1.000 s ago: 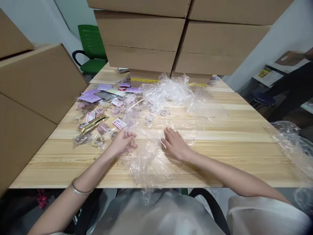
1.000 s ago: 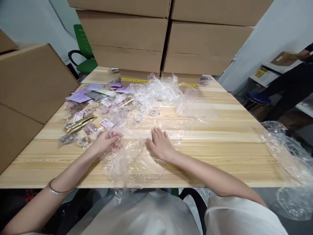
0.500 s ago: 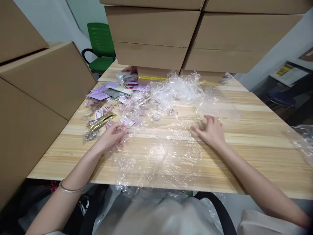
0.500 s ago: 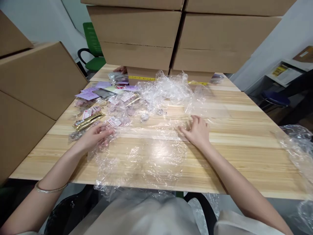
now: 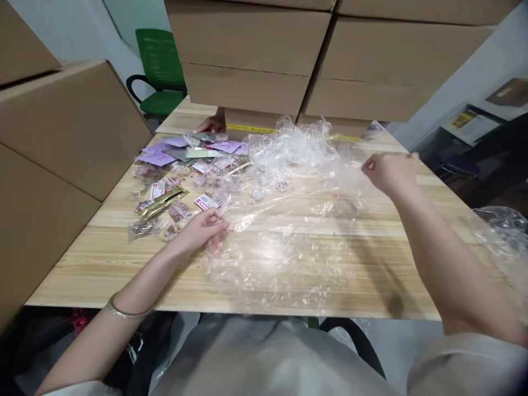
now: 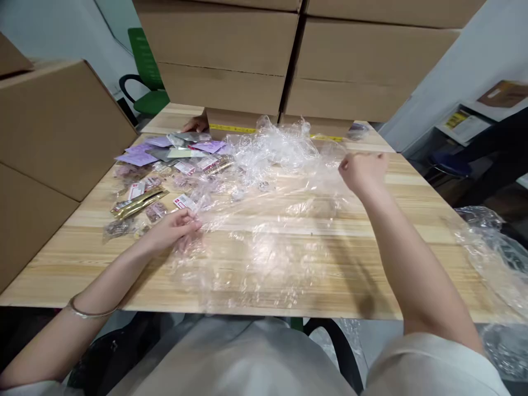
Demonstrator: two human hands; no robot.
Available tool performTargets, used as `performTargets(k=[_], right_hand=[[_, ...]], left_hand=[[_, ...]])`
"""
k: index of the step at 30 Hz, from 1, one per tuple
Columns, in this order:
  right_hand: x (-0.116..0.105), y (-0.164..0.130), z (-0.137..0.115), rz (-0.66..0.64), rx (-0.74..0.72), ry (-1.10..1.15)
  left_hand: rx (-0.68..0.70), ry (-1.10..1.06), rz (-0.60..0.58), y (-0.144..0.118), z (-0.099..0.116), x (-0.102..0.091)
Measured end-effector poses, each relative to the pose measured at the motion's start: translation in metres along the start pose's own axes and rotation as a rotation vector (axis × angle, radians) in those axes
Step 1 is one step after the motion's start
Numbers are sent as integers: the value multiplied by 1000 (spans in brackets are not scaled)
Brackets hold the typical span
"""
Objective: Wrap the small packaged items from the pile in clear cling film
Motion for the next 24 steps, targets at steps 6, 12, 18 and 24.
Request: performTargets(k=[6,12,18,24], right_hand=[[-46,-14,-83,286,-45,-155],[57,-117,-224,-231,-588,213],[97,-152,-230,-300,-666,286],[93,-148,-228,-276,-653,307]], left_hand=[[4,-57,63,19,-5,32],[249,-14,176,16,6,35],[401,172,282,-19,43,-1],[217,725,863,-59,35,-71]])
Point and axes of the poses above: each hand's wrist, its own y-axis towards the middle knuckle, its own x-axis out of the palm, z = x × y, the point moved 9 cm from there along y, towards the middle knuckle, and after that the axes turned 13 degrees about -x, right-handed, at the moved point
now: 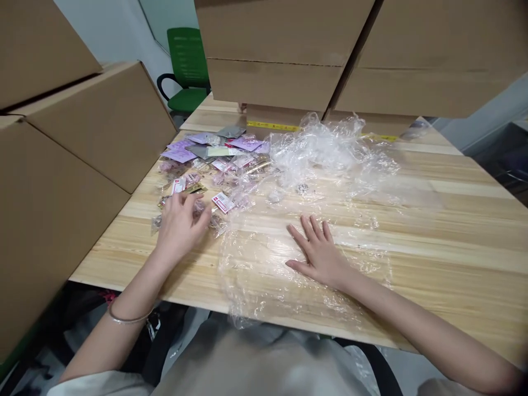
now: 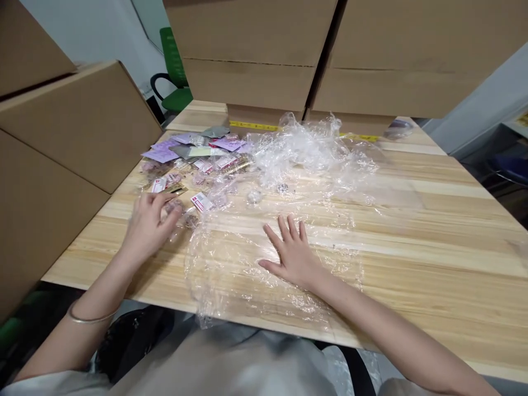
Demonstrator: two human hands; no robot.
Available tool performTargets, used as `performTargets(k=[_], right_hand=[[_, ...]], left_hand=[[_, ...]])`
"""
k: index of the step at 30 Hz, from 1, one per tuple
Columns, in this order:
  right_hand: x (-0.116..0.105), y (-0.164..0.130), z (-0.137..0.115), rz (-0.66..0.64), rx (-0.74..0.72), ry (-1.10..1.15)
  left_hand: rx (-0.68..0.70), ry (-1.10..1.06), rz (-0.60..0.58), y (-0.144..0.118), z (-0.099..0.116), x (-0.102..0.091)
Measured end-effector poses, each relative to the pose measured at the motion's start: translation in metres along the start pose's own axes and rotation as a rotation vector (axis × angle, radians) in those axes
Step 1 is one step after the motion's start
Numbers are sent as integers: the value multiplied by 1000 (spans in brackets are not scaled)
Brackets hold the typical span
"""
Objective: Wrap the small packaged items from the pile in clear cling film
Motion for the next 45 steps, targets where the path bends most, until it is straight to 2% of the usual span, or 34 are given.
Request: performTargets(k=[2,4,7,11,19,25,29,31,34,37,42,45], right_hand=[[0,0,-1,6,2,5],[1,-1,0,6,8,11],[1,-1,0,4,11,16],[-2,-1,-1,4,-4,12],[-2,-3,0,22,-15,26],[0,-2,2,7,11,58],[0,-2,2,-7,28,48],[1,-1,2,-26,32,45],[1,0,1,-49,36,53],[1,0,1,-65,46,65],[-1,1,1,-66,54,81],[-2,1,2,-63,54,90]], left_hand=[[-64,234,-22,-4,-19,12],[-60,327,-101,-8,-29,32],[6,394,-133,-7,-32,55],[99,444,-89,-3,-25,63],[83,221,-22,1,-31,48],[49,209,-74,5,-37,52],[41,35,-93,12,-40,44],[-42,-94,-136,20,-49,35],[-261,-326,-264,25,-66,27],[-385,-534,-334,24,-71,20],[-374,-613,-247,27,-66,5],[-361,-610,-150,36,-56,-18]])
Point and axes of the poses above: each hand's wrist, its own y-axis towards the middle knuckle, its own x-axis out of the palm, z = x × y, the point moved 9 cm from there along y, towards the middle knuckle, and after that the axes turned 13 degrees about -x, right-handed, at the moved point
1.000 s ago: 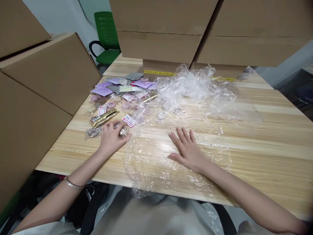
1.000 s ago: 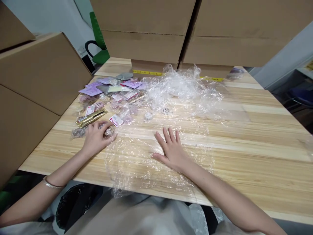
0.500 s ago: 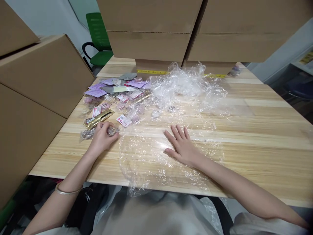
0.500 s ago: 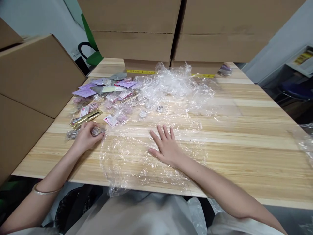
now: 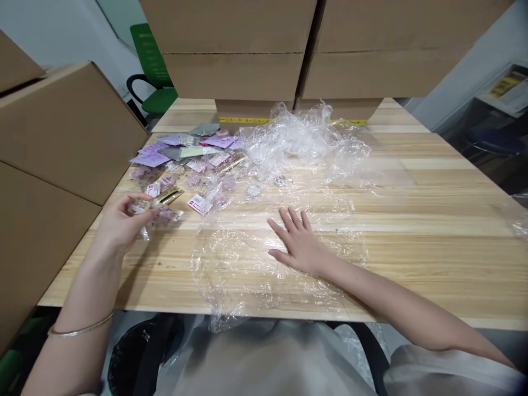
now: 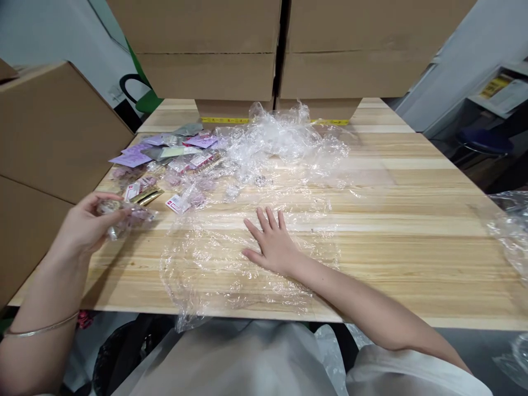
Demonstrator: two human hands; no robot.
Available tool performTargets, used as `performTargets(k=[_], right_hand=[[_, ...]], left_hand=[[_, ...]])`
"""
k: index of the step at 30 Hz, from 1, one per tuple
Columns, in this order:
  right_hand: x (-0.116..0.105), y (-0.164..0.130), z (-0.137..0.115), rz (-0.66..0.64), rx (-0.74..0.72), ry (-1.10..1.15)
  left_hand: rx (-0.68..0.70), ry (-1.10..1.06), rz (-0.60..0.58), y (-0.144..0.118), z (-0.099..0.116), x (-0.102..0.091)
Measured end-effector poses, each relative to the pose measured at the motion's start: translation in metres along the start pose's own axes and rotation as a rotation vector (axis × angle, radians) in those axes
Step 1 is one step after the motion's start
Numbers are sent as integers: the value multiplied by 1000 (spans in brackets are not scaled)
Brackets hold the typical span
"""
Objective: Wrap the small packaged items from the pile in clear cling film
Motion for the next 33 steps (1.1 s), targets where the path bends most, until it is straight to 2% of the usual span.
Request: performTargets(k=[2,4,6,7,8,9,10,12,14,15,17,20,22,24,27,29,30,32,33], right_hand=[[0,0,0,5,-2,2],[0,0,-1,9,-5,4],[1,1,-2,14,-12,5],[0,2,-2,18,-20,10],[0,2,-1,24,-30,25],[-2,1,1,33,-31,53],[-5,-1,5,49,-11,94],[-14,-11,21,96,78,203],[-27,-28,40,184,181,300],[-36,-38,46,242,202,328],[-53,-57,50,338,154,346],[-63,-81,42,329,21,313],[-63,-96,37,248,-13,277],[-64,-113,35,177,-8,241],[-68,-136,28,98,20,246],[-67,-142,13,64,2,265],[-66,-140,2,56,-39,263],[-61,-127,-27,41,-159,223],[-57,-119,-40,39,-212,188]], left_hand=[[104,-36,66,-8,32,-10],[254,-88,74,-26,71,-6],[337,-137,-67,-49,101,26],[355,-155,-187,-62,110,53],[319,-120,-386,-75,112,92],[291,-80,-507,-87,108,127],[294,-21,-582,-97,102,161],[379,109,-638,-112,84,217],[561,302,-696,-126,62,263],[687,427,-717,-134,52,280],[872,614,-713,-144,34,298],[949,737,-708,-147,29,302],[932,735,-720,-144,37,291],[926,671,-697,-138,53,265],[929,565,-663,-126,73,208],[857,552,-724,-121,72,177],[783,557,-788,-121,66,168],[698,598,-918,-135,54,164],[702,628,-961,-147,49,167]])
Point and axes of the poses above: each hand's wrist, its own y-axis towards the middle knuckle, its own x-axis out of the palm, z = x × y, the point moved 9 cm from there along y, towards the middle knuckle, and after that the axes turned 13 degrees about -x, right-handed, at the moved point
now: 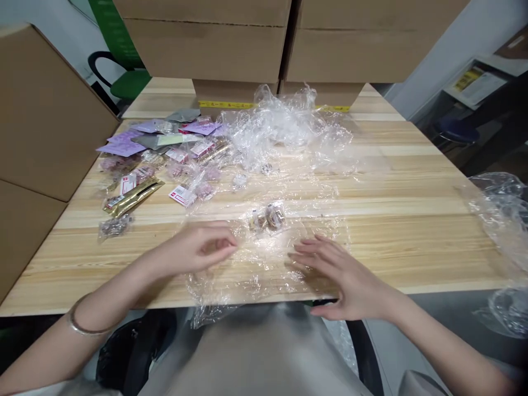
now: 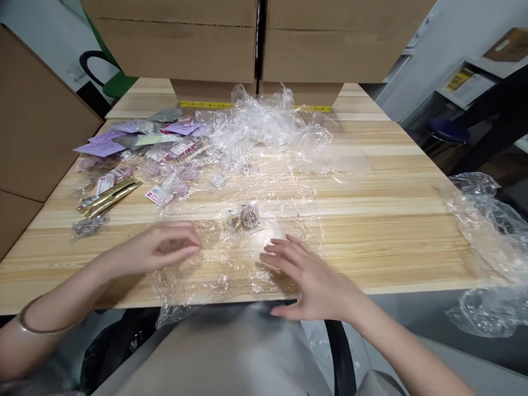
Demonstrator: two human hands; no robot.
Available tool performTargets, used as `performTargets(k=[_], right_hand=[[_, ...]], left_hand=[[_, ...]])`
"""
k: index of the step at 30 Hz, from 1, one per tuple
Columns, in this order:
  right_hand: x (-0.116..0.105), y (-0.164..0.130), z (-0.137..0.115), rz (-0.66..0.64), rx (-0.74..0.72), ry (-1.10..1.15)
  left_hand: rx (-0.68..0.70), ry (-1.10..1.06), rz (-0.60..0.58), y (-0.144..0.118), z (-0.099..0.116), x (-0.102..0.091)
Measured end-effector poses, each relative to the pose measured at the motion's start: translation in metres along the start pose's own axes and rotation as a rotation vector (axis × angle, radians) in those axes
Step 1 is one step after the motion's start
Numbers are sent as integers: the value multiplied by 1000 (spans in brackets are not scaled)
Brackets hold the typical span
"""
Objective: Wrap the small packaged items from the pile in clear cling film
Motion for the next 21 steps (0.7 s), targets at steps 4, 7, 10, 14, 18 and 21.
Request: performTargets(k=[4,7,10,14,18,21], right_hand=[[14,36,-22,26,-84,-182],[13,47,-24,80,-60,-326],[2,43,-19,152,63,-442],[-8,25,-14,135,202,-514],[-8,2,-1,121,219,-357],[-3,-12,22,176,242,70]], left_hand=[[62,259,-3,6,36,50],[24,484,56,19,48,80],[-7,658,113,22,50,91],[-106,799,130,1,34,79],[-205,806,133,-33,-4,49],[-156,537,160,-48,-30,20]])
Point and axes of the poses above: each hand's wrist, its own y-axis towards the middle knuckle, its own x-axis out of the palm, z = x × y, the point moved 9 cm from there along y, towards the middle knuckle, and after that the axes turned 13 degrees about -x, right-handed, at the moved point
